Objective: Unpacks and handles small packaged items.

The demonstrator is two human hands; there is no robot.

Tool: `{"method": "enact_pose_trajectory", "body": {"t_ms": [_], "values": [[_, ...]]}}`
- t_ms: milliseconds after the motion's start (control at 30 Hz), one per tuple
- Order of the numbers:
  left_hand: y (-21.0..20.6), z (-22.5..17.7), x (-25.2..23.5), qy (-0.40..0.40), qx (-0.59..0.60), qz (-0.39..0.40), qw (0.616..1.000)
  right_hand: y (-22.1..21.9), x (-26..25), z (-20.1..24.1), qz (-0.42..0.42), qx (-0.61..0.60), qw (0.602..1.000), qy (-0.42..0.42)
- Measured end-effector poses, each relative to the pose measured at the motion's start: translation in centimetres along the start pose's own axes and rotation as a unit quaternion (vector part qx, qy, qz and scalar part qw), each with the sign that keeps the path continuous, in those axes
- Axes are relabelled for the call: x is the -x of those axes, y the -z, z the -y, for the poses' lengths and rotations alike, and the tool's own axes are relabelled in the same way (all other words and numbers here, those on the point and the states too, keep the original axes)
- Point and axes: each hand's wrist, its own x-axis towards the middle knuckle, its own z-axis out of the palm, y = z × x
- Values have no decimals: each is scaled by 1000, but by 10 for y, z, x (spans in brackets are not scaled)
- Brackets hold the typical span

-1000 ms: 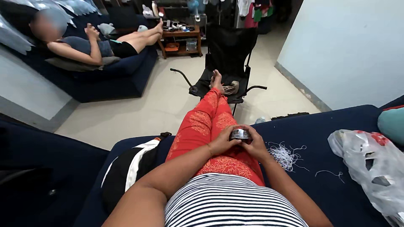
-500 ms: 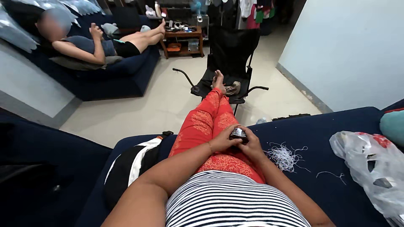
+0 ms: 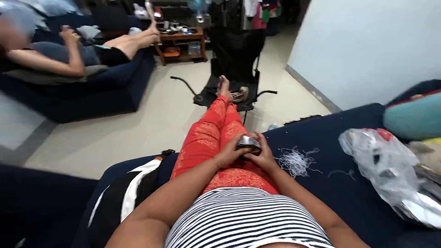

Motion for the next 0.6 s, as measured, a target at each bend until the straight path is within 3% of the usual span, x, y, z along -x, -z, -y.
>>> {"method": "enact_pose_trajectory", "body": {"t_ms": [167,333,433,600], "values": [[-6,11,0,28,123,-67,990,4,9,-4,8,-34,997,-67],[-9,13,-2,-12,96,-46,994,39,5,9,-9,-104,985,-141],[0,21,-1,11,98,-34,995,82,10,12,-113,-144,967,-178],[7,26,5,85,138,-31,986,211,44,23,-315,-66,940,-113]]}}
